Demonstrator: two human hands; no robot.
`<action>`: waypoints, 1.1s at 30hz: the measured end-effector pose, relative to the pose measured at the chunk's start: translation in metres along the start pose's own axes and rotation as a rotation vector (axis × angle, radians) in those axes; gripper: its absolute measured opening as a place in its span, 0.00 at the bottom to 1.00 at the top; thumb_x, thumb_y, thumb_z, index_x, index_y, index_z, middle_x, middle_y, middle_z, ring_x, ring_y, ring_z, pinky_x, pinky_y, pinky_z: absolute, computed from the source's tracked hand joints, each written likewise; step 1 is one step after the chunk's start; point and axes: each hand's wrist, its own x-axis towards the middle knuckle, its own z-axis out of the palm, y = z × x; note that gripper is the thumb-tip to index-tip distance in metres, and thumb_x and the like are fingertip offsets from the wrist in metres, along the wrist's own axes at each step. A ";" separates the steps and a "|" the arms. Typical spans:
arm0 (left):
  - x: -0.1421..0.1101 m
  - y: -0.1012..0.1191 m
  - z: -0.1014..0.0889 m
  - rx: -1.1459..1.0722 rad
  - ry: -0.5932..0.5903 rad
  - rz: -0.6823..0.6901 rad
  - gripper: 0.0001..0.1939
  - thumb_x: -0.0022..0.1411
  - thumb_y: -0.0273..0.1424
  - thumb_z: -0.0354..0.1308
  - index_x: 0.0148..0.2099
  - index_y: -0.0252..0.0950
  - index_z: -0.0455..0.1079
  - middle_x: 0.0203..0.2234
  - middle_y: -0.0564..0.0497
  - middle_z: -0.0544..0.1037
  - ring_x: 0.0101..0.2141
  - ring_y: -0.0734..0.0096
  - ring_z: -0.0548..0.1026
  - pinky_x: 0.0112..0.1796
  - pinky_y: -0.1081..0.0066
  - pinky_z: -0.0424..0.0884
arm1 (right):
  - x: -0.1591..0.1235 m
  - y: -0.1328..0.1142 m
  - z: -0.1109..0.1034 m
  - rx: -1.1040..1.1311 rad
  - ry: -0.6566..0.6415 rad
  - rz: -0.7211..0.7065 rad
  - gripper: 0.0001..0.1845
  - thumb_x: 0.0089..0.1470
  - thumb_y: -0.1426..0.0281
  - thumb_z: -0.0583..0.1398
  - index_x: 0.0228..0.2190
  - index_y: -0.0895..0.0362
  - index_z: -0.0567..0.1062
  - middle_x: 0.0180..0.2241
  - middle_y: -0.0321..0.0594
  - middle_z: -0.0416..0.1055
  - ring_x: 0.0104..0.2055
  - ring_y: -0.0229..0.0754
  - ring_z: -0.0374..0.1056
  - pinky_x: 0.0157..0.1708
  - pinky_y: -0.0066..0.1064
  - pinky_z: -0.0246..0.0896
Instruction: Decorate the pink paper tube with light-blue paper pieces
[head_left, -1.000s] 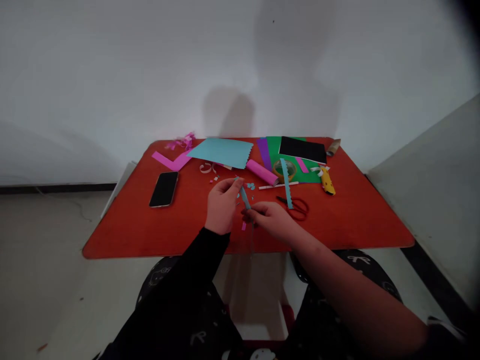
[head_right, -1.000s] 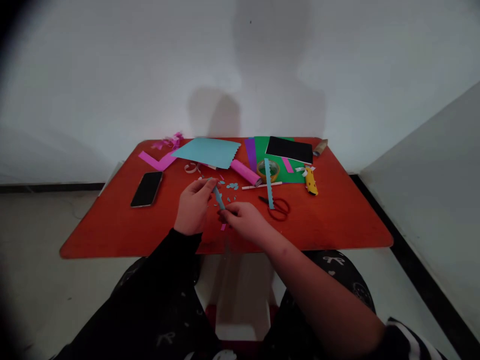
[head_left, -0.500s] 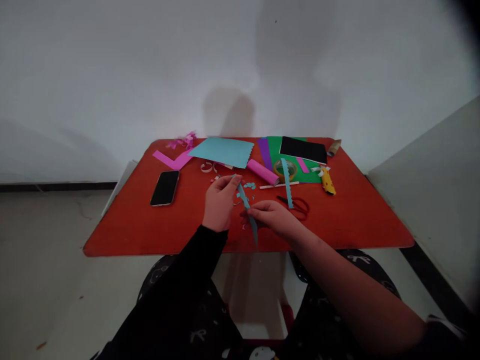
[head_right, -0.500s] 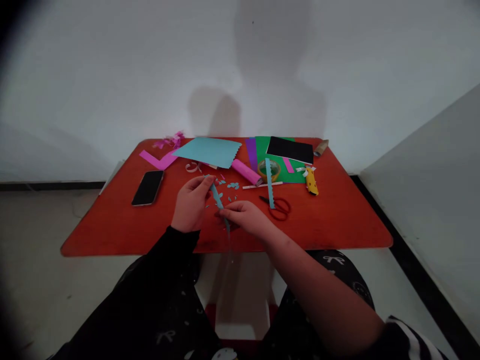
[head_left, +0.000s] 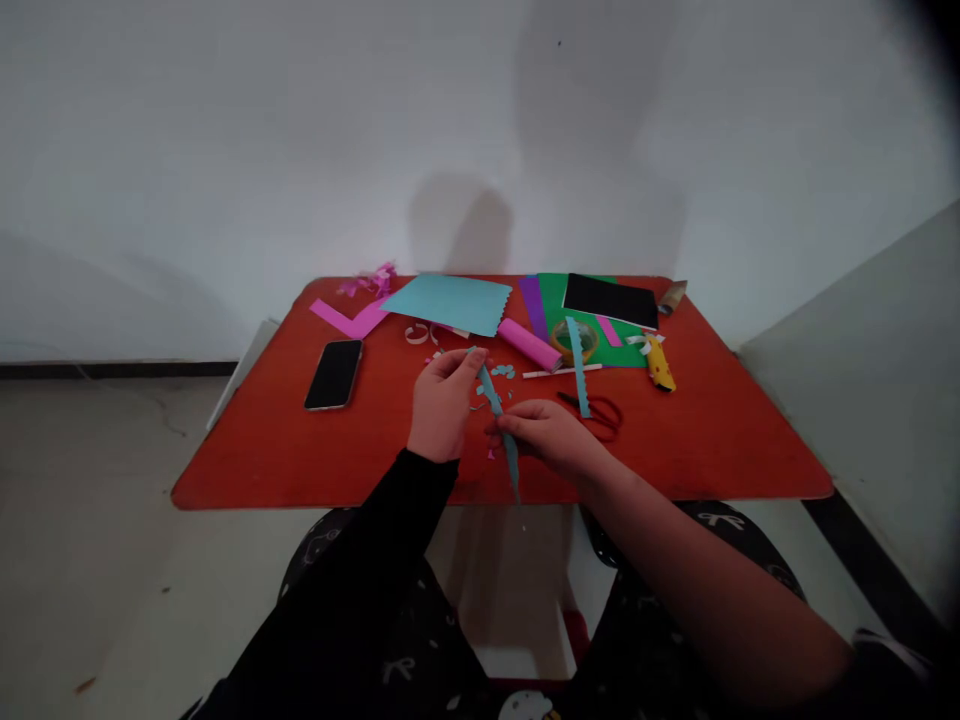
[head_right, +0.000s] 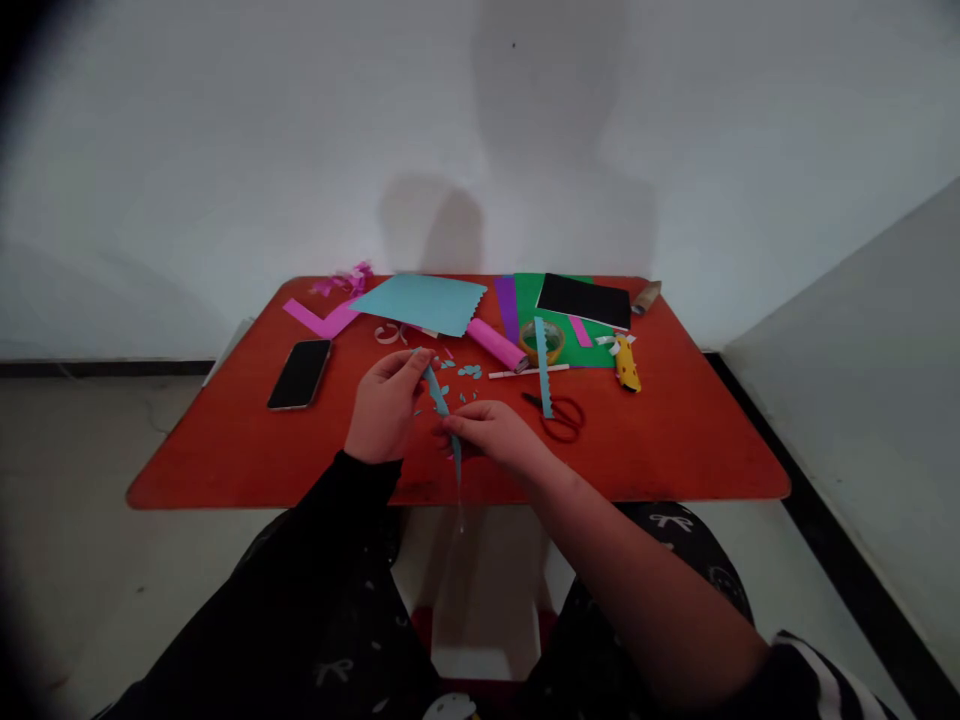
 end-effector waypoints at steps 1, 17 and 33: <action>0.000 0.000 0.000 -0.004 -0.004 -0.002 0.11 0.55 0.37 0.70 0.34 0.34 0.78 0.30 0.50 0.80 0.29 0.75 0.71 0.33 0.73 0.65 | 0.000 0.000 0.000 -0.002 -0.001 -0.004 0.24 0.40 0.52 0.74 0.29 0.60 0.83 0.29 0.44 0.81 0.30 0.41 0.76 0.35 0.32 0.71; 0.008 0.007 -0.007 -0.048 0.029 0.062 0.15 0.52 0.42 0.72 0.33 0.34 0.79 0.29 0.50 0.80 0.27 0.76 0.69 0.30 0.73 0.63 | -0.008 0.004 0.004 0.023 -0.134 0.056 0.24 0.53 0.53 0.69 0.43 0.59 0.83 0.39 0.48 0.84 0.31 0.40 0.78 0.31 0.27 0.72; 0.010 0.010 -0.011 -0.039 0.032 0.062 0.13 0.55 0.40 0.70 0.33 0.34 0.79 0.29 0.51 0.79 0.26 0.78 0.66 0.29 0.74 0.61 | -0.002 0.013 0.002 0.126 -0.168 0.060 0.26 0.50 0.49 0.71 0.34 0.62 0.82 0.32 0.50 0.83 0.29 0.41 0.78 0.29 0.29 0.73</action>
